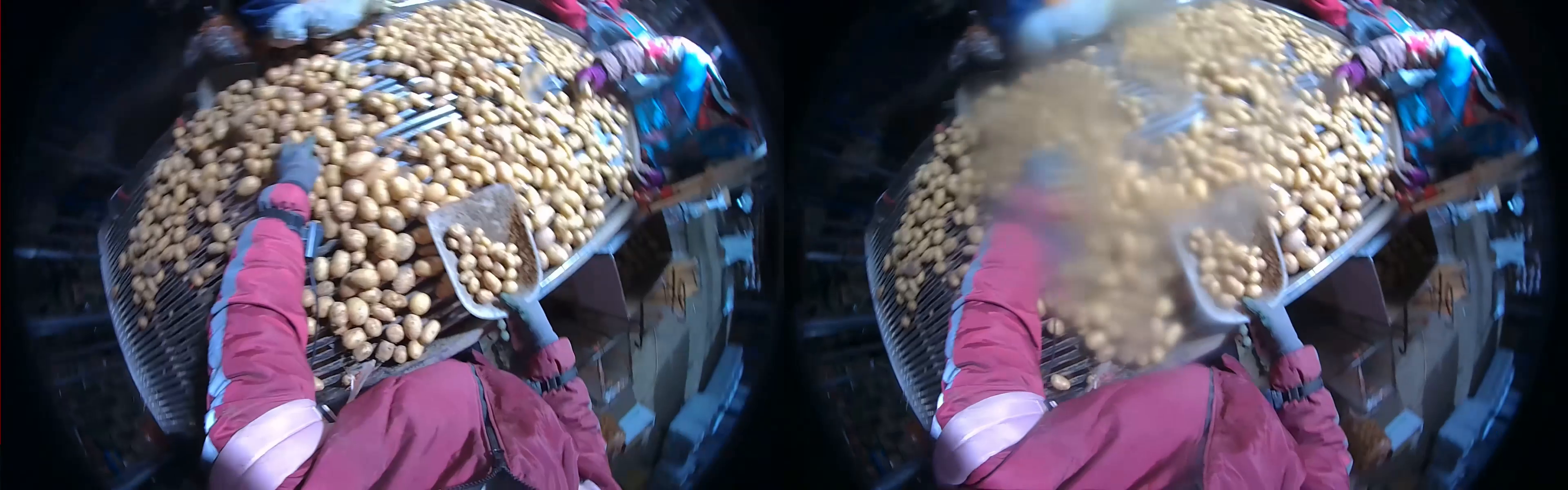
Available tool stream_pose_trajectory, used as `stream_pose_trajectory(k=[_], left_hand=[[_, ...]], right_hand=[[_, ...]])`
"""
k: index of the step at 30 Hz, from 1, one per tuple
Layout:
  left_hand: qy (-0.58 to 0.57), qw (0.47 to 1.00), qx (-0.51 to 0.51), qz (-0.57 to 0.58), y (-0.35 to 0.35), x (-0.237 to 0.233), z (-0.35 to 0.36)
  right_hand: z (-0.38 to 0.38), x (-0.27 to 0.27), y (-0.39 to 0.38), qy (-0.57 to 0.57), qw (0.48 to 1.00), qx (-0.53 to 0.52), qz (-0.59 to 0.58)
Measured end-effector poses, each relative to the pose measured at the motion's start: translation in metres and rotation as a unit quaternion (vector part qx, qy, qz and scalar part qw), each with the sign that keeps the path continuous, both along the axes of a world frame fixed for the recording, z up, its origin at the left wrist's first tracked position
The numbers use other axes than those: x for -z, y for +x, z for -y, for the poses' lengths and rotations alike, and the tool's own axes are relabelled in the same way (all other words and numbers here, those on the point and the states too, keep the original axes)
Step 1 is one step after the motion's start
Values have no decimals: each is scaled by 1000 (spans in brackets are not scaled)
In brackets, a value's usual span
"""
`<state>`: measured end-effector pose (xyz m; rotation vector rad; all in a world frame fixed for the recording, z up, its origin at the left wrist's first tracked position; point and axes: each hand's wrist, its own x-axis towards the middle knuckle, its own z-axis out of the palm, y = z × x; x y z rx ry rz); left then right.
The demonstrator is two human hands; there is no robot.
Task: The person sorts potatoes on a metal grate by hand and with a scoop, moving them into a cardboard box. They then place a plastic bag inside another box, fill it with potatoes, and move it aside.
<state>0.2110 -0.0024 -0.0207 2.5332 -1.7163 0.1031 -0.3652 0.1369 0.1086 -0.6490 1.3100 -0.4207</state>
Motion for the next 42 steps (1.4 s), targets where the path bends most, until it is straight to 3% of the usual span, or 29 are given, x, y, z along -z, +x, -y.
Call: stream_pose_trajectory(k=[2,3,4,6,7,8,10,13,14,16,18,20,22,23,24,27,28,30,31,32,33,34,35,36,37,38,39,40,42], left_hand=[[-135,981,81,118,19,46,9],[-77,994,53,59,4,26,7],[-21,1000,21,4,-6,-9,1],[-22,997,3,-77,-13,-30,-7],[-101,989,33,-100,0,-9,-6],[-158,971,33,-175,-13,-21,-15],[-222,839,23,-496,-44,-33,-26],[-208,815,19,-541,-102,-69,-54],[-206,820,57,-530,-113,-68,-62],[-153,764,18,-626,-152,-70,-76],[-131,719,53,-680,-181,-50,-77],[-66,783,143,-602,-221,-59,-79],[1,734,3,-679,-300,-110,-76],[28,691,14,-722,-329,-117,-76],[33,718,77,-691,-357,-117,-69],[98,709,116,-689,-443,-111,-54],[120,718,182,-661,-468,-97,-44],[196,671,227,-678,-522,-81,-34],[212,696,353,-588,-547,-67,-25],[230,657,354,-624,-586,-66,-26],[284,618,281,-677,-628,-70,-30],[315,601,309,-666,-661,-70,-29],[328,595,359,-640,-694,-58,-29],[236,599,535,-547,-725,-62,-35],[368,525,458,-616,-757,-93,-38],[285,577,529,-552,-789,-89,-56],[356,570,472,-571,-834,-36,-69],[343,558,530,-539,-856,-64,-77],[385,555,516,-526,-896,-51,-97]], right_hand=[[-7,61,-16,-87,988,41,120],[-7,95,-32,-9,988,78,137],[-5,58,-11,-24,977,117,177],[-5,90,-35,22,996,51,66],[-4,84,-35,21,996,56,64],[-1,90,-34,25,995,46,82],[-2,85,-30,46,994,45,89],[-3,92,-29,15,990,81,116],[1,36,-14,28,989,93,112],[4,26,-24,62,988,89,106],[6,38,-43,14,981,111,159],[13,62,-69,0,980,151,130],[18,28,-94,-30,970,184,158],[17,21,-111,-31,972,196,124],[13,17,-130,-36,968,216,125],[-15,29,-189,-48,954,279,98],[-31,29,-209,-51,947,302,98],[-60,26,-244,-4,938,342,64],[-75,17,-261,8,925,375,61],[-96,27,-278,3,898,428,100],[-121,47,-298,-62,908,413,22],[-144,62,-318,-124,910,392,-58],[-159,51,-332,-81,878,472,-16],[-171,33,-344,-39,838,544,28],[-186,25,-356,-27,816,577,16],[-201,21,-368,-15,795,607,5],[-218,22,-381,9,774,633,-4],[-237,24,-393,33,753,657,-13],[-271,32,-412,17,748,664,-9]])
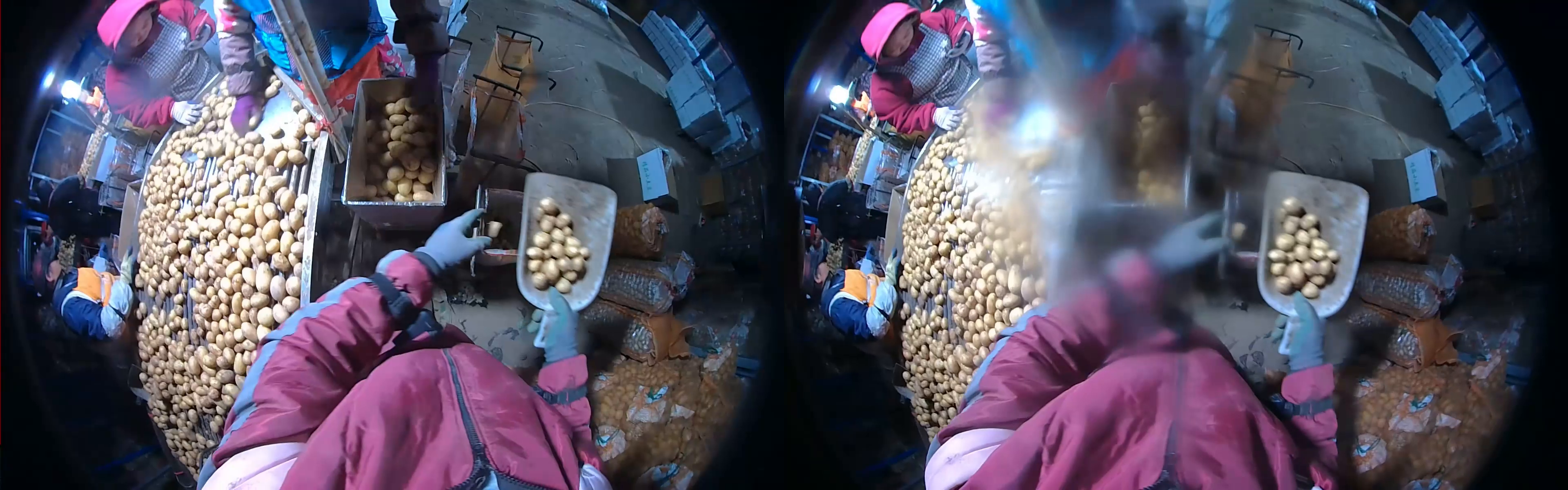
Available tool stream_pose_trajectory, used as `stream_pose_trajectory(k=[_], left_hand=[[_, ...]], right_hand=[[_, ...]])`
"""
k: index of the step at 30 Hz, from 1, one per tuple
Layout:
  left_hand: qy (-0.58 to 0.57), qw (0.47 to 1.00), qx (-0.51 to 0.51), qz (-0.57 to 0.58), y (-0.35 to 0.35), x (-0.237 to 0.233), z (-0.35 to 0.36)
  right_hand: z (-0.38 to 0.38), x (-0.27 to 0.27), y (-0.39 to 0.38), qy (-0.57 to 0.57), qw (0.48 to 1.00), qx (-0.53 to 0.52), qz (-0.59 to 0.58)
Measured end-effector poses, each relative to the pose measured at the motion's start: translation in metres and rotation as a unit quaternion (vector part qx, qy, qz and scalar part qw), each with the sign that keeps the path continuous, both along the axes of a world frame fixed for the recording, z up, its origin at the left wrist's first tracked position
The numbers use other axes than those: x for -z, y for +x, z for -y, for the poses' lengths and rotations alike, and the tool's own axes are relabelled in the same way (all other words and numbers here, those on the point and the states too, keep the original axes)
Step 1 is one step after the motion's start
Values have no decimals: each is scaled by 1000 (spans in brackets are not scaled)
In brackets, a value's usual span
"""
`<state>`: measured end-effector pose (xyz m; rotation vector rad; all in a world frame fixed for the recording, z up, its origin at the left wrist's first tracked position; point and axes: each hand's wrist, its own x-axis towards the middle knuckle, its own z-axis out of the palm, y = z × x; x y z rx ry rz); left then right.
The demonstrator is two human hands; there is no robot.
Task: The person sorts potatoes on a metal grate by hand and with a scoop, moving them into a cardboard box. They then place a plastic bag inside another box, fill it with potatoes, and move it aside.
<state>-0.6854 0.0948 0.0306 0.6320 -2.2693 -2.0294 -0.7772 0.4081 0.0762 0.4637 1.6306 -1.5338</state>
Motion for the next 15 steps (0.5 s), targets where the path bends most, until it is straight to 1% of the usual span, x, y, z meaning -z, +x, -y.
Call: stream_pose_trajectory(k=[2,3,4,6,8,9,10,12,13,15], left_hand=[[-35,999,2,-31,-12,20,-7],[-55,998,6,-21,-6,26,-3],[-59,998,8,-18,6,18,4],[-202,979,-26,25,36,1,22],[-264,961,-76,25,76,28,49],[-332,932,-126,70,98,28,57],[-397,894,-176,114,122,29,66],[-507,844,-150,91,178,33,105],[-507,844,-152,90,200,33,112],[-519,829,-113,173,244,35,117]], right_hand=[[-19,9,-9,3,1000,11,6],[-24,13,-9,6,999,33,-4],[-24,15,-9,8,998,56,-15],[-19,18,-9,-2,997,75,-12],[-9,28,-7,-11,998,52,26],[-1,33,-6,-26,998,43,43],[13,28,-3,-17,997,45,54],[34,32,-2,-16,999,4,44],[45,34,-1,-29,999,-5,41],[65,40,-4,-42,998,-27,50]])
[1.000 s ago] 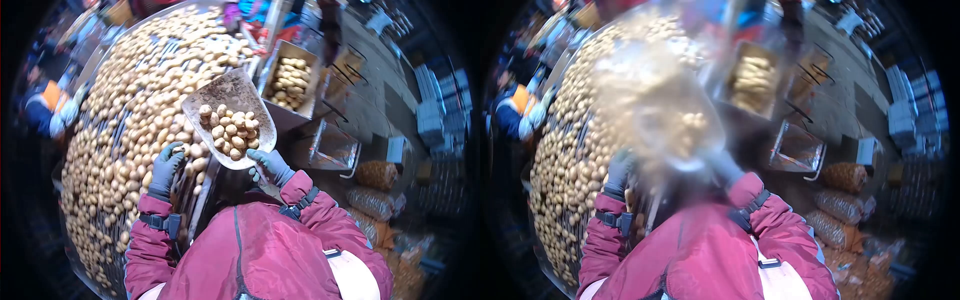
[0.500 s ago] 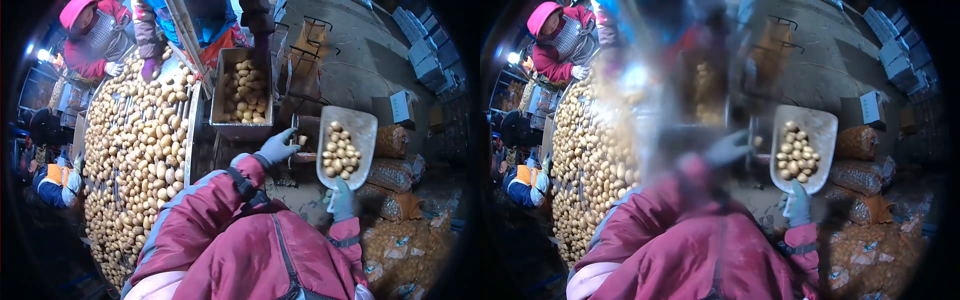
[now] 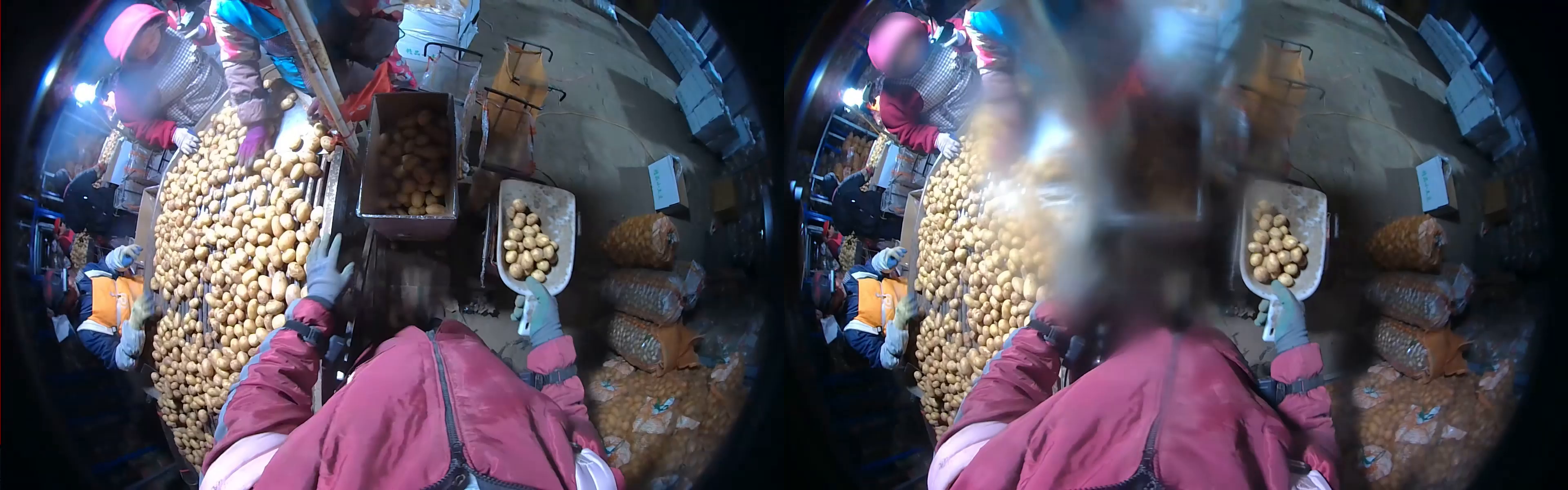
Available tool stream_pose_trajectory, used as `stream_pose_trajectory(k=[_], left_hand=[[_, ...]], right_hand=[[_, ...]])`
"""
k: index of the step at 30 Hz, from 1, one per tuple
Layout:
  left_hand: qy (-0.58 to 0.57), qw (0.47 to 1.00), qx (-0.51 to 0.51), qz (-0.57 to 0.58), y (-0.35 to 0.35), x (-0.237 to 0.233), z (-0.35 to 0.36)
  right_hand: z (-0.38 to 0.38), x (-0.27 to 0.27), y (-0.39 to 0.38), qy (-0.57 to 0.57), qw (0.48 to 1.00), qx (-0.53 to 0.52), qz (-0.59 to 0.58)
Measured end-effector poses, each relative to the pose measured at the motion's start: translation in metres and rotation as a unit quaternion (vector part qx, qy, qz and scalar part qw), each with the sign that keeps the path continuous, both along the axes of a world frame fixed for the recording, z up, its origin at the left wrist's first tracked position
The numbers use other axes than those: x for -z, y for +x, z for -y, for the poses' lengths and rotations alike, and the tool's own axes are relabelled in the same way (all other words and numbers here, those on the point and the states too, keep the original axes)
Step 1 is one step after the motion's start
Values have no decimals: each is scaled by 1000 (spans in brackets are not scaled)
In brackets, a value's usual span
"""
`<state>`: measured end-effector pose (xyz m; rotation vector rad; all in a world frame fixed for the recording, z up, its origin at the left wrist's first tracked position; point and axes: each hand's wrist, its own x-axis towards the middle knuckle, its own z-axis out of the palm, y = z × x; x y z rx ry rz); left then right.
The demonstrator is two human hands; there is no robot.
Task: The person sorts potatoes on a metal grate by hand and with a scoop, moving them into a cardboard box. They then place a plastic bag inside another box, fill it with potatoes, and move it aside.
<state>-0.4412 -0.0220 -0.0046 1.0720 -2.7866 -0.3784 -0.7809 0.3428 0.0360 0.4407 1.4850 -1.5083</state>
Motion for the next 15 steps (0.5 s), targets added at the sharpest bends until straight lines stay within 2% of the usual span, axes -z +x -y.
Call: stream_pose_trajectory(k=[2,6,7,11,13,15], left_hand=[[1,996,-7,89,24,3,-2],[-18,997,-11,75,29,5,-15],[-10,998,-14,66,30,8,-17],[12,999,-25,40,29,16,-18],[24,999,-31,33,28,17,-17],[35,998,-36,29,25,20,-15]], right_hand=[[21,5,-4,-15,1000,-18,-12],[65,7,-20,-5,998,-46,-45],[71,15,-27,-39,997,-56,-35],[110,3,-38,-12,994,-59,-88],[126,1,-46,26,993,-72,-88],[140,10,-63,16,994,-73,-82]])
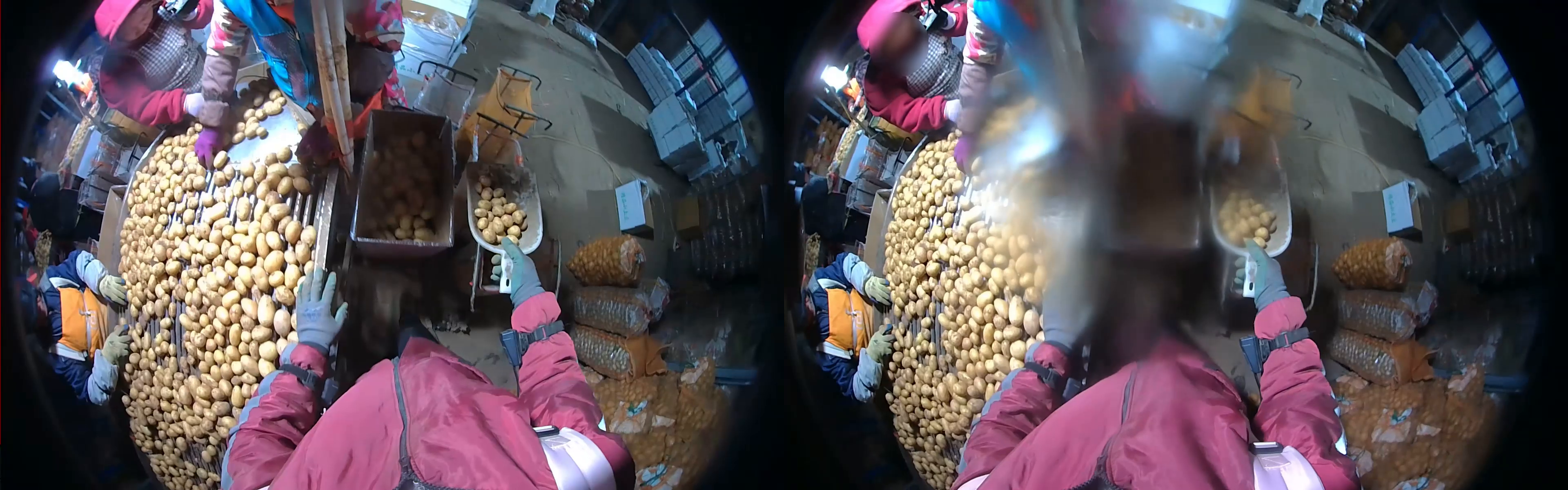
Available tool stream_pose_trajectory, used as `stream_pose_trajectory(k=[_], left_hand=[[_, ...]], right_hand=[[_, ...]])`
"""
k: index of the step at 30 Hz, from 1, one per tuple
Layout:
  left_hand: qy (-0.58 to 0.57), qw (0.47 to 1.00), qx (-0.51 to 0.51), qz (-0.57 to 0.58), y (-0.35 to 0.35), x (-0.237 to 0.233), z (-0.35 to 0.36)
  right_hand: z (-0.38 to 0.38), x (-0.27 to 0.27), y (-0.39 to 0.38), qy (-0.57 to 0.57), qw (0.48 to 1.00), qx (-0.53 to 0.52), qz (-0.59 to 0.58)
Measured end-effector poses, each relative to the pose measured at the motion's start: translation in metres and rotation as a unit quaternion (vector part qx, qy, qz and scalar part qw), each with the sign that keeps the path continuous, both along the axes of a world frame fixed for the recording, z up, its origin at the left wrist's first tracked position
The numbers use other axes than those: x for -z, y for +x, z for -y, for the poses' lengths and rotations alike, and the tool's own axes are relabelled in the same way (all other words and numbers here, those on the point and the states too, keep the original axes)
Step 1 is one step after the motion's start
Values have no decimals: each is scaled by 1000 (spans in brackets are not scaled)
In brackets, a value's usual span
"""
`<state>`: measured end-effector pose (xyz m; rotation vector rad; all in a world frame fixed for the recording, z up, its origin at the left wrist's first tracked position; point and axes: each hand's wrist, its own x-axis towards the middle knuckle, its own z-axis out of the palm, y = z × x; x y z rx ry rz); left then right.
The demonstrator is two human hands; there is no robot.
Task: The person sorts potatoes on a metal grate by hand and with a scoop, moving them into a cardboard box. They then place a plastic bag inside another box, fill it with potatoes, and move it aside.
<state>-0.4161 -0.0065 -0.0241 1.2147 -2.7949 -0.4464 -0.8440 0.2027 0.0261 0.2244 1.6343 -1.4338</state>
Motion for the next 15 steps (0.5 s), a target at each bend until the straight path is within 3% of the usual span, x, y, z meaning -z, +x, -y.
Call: stream_pose_trajectory(k=[6,15], left_hand=[[-5,1000,-23,-12,-8,-42,-11],[26,999,-21,16,-16,-59,-7]], right_hand=[[58,23,-54,-24,999,2,-22],[183,43,-169,12,996,-49,-72]])
